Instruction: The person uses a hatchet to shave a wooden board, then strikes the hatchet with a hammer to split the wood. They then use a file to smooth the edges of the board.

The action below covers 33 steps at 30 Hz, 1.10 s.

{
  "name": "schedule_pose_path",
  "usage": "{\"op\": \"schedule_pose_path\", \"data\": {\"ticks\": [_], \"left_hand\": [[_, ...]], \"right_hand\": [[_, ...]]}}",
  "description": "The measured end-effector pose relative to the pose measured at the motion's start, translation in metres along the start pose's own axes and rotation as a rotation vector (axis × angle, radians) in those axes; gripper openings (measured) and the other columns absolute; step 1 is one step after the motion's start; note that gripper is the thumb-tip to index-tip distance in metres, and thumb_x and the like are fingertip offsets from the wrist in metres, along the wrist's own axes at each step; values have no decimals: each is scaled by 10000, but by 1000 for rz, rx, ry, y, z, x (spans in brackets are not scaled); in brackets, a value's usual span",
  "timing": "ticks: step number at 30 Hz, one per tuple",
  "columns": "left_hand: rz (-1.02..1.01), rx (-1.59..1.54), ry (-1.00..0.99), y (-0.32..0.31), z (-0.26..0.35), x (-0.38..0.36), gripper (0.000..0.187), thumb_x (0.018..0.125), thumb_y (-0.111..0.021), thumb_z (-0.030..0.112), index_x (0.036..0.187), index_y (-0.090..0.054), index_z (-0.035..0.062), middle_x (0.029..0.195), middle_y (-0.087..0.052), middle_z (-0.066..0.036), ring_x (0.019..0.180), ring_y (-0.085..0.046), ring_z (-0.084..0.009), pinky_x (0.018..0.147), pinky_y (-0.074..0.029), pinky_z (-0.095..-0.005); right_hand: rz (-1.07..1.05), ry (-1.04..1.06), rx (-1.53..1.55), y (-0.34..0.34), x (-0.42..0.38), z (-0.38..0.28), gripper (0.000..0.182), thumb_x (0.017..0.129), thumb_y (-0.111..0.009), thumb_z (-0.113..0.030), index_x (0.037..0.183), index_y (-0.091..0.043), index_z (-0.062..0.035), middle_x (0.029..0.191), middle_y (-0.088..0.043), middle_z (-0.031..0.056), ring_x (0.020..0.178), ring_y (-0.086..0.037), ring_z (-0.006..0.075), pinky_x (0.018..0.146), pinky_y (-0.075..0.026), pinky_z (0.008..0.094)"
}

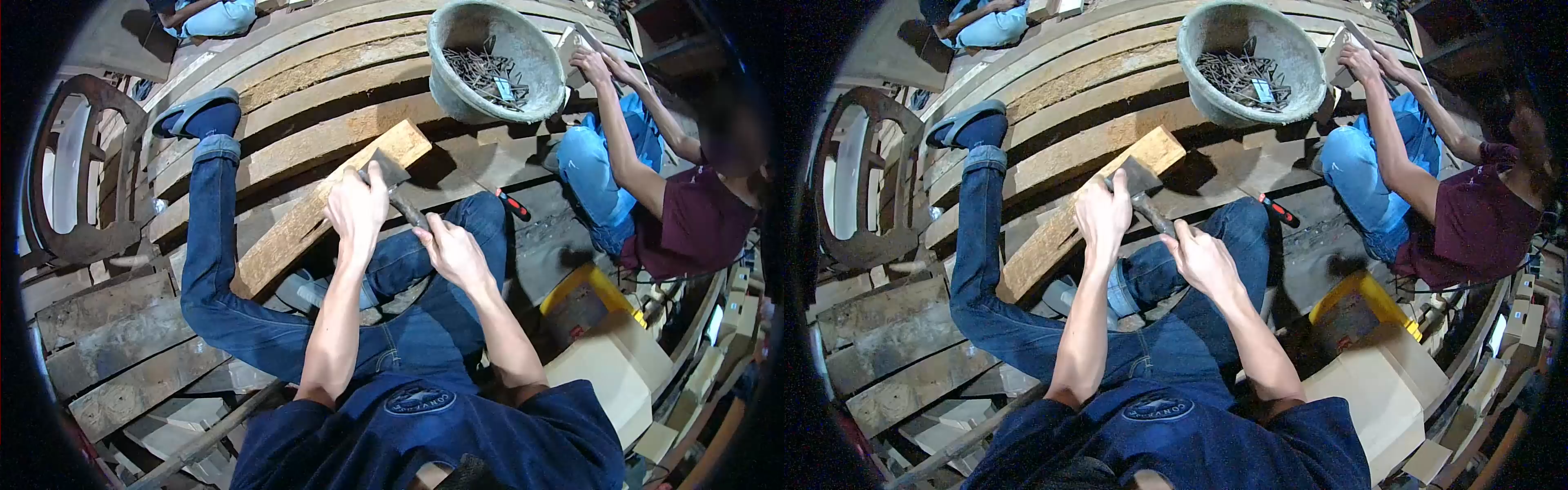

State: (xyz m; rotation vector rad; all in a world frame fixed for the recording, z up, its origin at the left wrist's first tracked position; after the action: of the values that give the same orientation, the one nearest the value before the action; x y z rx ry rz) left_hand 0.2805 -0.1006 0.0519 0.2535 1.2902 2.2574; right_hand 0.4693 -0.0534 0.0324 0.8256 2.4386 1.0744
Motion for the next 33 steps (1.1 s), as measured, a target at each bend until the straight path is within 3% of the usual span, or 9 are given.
{"op": "schedule_pose_path", "data": {"ticks": [6, 9, 10, 11, 16, 23, 27, 28, 33], "left_hand": [[75, 65, 15, -3, -3, 6, 450, 944, -536, 404, 907, -676, -22, 799, -690, -283, 815, -696, -441, 746, -536, -520], [42, -3, -26, -21, 16, 23, 478, 944, -525, 401, 865, -683, -43, 811, -697, -271, 816, -703, -425, 759, -546, -504], [60, -5, -35, -24, 23, 28, 479, 944, -526, 388, 856, -683, -56, 799, -699, -266, 810, -706, -422, 755, -548, -502], [65, -6, -47, -26, 29, 31, 479, 947, -519, 384, 849, -698, -49, 793, -700, -266, 800, -709, -416, 764, -551, -495], [54, 23, -68, -37, 46, 52, 514, 952, -497, 407, 807, -724, -31, 787, -700, -266, 791, -713, -407, 776, -554, -482], [-1, 41, -67, -38, 31, 34, 508, 948, -498, 411, 828, -707, -37, 825, -697, -271, 840, -703, -414, 795, -543, -489], [-3, 52, -81, -40, 46, 51, 486, 950, -502, 395, 813, -713, -21, 805, -700, -260, 818, -707, -407, 778, -547, -490], [90, 73, -123, -37, 53, 54, 479, 950, -505, 387, 815, -717, -20, 793, -698, -264, 797, -706, -416, 760, -550, -493], [21, 81, -155, -31, 52, 38, 469, 942, -508, 389, 851, -717, -20, 793, -700, -261, 757, -708, -413, 757, -556, -493]], "right_hand": [[-17, -22, 155, -14, 7, 5, 290, 1009, -565, -270, 966, -491, 7, 642, -592, 285, 661, -628, 481, 520, -472, 516], [95, -17, 145, 0, 16, 14, 266, 1006, -572, -257, 943, -502, -9, 639, -586, 289, 657, -624, 479, 524, -462, 532], [60, -105, 118, 0, 21, 25, 256, 1004, -575, -259, 945, -513, -17, 642, -588, 285, 662, -618, 486, 529, -458, 540], [110, -46, 127, 9, 26, 22, 269, 1005, -570, -274, 959, -519, -14, 648, -591, 285, 664, -610, 493, 537, -457, 546], [85, -91, 108, 19, 44, 35, 266, 1014, -560, -266, 962, -542, -6, 656, -574, 277, 650, -593, 483, 523, -421, 506], [26, -92, 188, 6, 24, 35, 230, 997, -582, -233, 945, -525, -17, 662, -578, 276, 688, -620, 467, 516, -448, 484], [124, -57, 122, 19, 44, 38, 244, 1003, -575, -239, 959, -539, -2, 653, -569, 280, 675, -630, 453, 513, -444, 477], [96, -73, 127, 19, 51, 39, 244, 1005, -571, -238, 961, -540, 0, 651, -568, 281, 672, -630, 453, 518, -445, 479], [116, -74, 205, 18, 29, 27, 234, 1009, -560, -233, 967, -550, -3, 631, -563, 272, 656, -637, 444, 528, -445, 486]]}}
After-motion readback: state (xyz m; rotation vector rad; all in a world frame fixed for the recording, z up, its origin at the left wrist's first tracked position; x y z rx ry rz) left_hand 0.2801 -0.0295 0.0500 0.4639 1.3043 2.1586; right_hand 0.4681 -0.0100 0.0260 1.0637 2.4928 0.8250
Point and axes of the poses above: each hand's wrist, its own x-axis towards the middle knuckle, its own y-axis out of the back of the hand, z = x × y, the point moved 10 cm from there along x, towards the middle knuckle
